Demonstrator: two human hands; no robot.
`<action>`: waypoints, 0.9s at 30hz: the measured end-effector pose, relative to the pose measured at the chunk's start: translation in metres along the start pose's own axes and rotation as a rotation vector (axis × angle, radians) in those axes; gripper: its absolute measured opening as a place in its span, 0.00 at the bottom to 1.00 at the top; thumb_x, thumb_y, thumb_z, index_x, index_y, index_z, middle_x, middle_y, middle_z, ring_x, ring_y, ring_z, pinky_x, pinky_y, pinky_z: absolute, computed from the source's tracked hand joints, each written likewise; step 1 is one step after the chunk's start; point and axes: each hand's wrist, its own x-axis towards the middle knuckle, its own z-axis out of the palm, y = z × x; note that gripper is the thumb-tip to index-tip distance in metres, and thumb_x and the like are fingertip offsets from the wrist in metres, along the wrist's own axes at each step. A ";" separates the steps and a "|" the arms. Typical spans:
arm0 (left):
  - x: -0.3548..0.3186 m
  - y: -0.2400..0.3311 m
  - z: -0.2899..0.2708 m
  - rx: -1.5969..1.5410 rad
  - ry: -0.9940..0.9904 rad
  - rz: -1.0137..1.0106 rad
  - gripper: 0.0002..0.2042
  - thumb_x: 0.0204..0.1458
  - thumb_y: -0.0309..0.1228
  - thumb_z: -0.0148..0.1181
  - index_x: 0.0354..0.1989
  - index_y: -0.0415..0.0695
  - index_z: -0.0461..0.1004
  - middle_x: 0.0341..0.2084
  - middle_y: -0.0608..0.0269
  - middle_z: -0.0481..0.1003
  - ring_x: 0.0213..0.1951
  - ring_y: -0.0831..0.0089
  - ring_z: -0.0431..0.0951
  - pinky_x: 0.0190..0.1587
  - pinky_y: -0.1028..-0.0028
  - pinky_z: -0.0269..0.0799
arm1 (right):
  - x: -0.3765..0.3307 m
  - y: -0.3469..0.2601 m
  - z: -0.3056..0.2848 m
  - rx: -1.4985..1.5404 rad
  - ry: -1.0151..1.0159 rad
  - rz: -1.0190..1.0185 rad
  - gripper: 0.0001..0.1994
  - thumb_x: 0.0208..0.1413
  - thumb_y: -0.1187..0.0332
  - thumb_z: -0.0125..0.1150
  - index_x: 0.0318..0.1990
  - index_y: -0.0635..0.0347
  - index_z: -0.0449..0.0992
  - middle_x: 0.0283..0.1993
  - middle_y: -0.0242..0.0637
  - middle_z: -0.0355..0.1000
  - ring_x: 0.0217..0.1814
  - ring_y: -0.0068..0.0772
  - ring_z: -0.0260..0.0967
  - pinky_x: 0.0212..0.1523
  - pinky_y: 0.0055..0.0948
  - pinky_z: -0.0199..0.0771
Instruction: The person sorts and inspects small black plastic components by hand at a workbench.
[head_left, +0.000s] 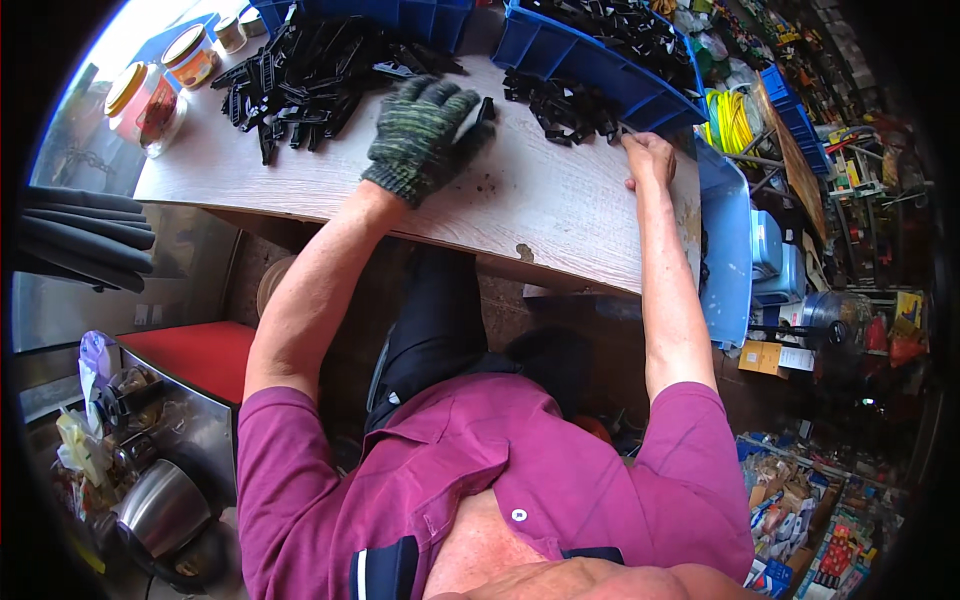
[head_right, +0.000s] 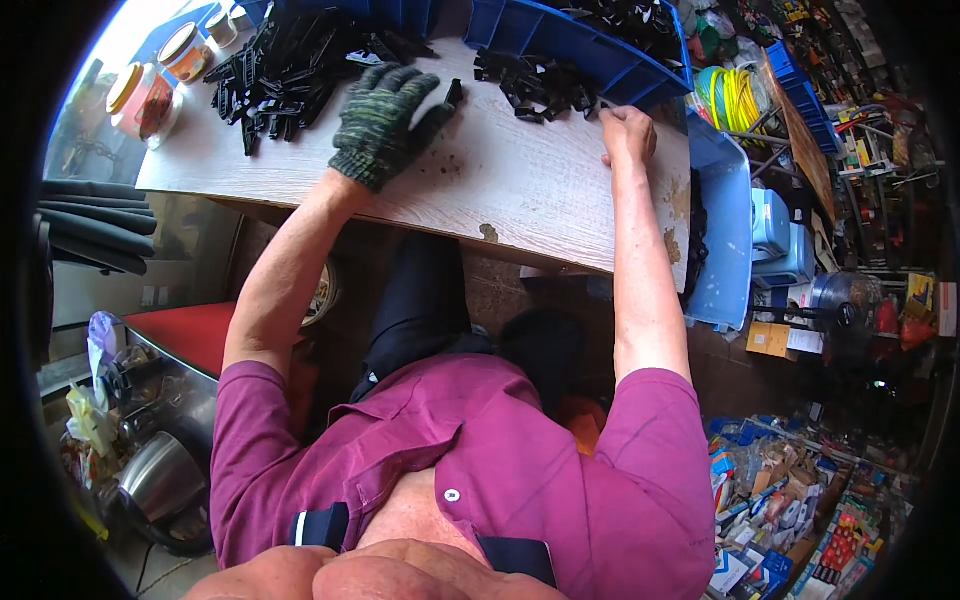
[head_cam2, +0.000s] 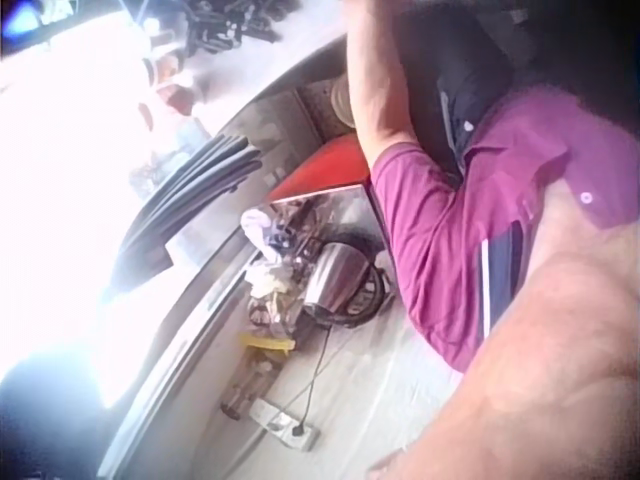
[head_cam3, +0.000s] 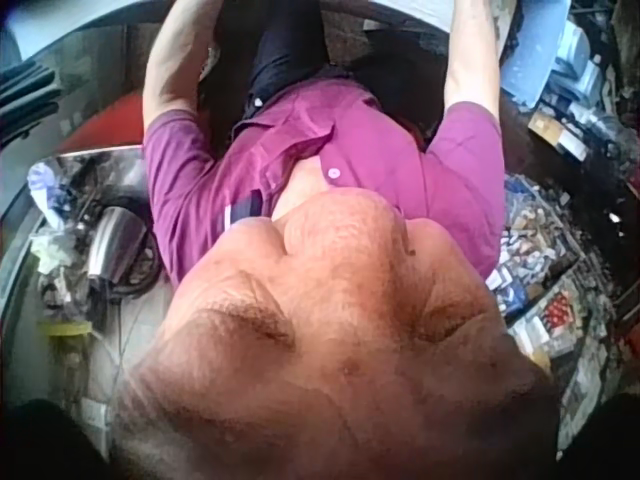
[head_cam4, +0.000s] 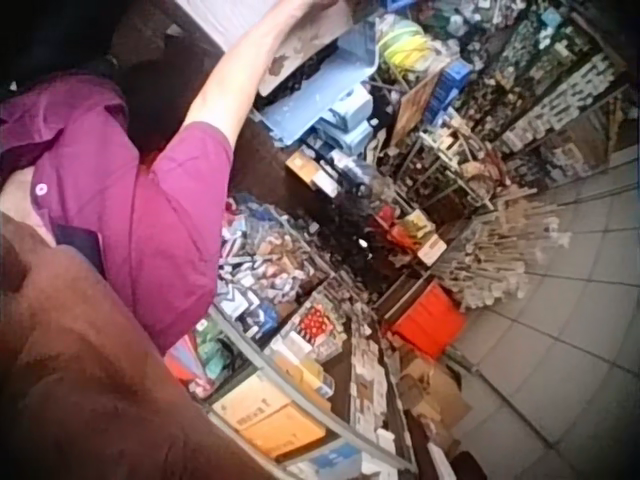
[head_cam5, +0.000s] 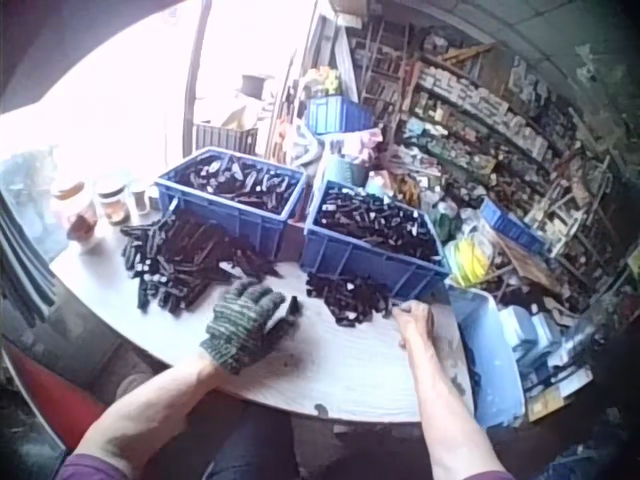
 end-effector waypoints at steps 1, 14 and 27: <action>0.002 0.005 0.001 0.001 0.005 0.000 0.16 0.55 0.44 0.60 0.47 0.49 0.79 0.43 0.55 0.78 0.51 0.51 0.74 0.53 0.52 0.68 | 0.000 0.003 -0.002 0.035 -0.018 0.025 0.15 0.51 0.59 0.68 0.41 0.59 0.83 0.22 0.37 0.73 0.16 0.29 0.68 0.15 0.30 0.74; -0.005 0.016 -0.002 0.063 -0.346 -0.223 0.14 0.54 0.35 0.56 0.48 0.48 0.78 0.49 0.52 0.77 0.49 0.50 0.76 0.48 0.52 0.73 | -0.078 0.003 -0.020 0.779 -0.452 0.254 0.10 0.56 0.63 0.64 0.37 0.59 0.71 0.09 0.25 0.55 0.10 0.25 0.61 0.21 0.39 0.80; -0.023 0.099 0.028 -0.727 -0.250 -0.357 0.13 0.56 0.32 0.60 0.49 0.44 0.78 0.41 0.52 0.79 0.43 0.54 0.79 0.47 0.62 0.75 | -0.142 -0.012 -0.001 0.930 -0.658 0.066 0.09 0.61 0.65 0.59 0.31 0.57 0.71 0.14 0.25 0.59 0.10 0.19 0.53 0.13 0.27 0.63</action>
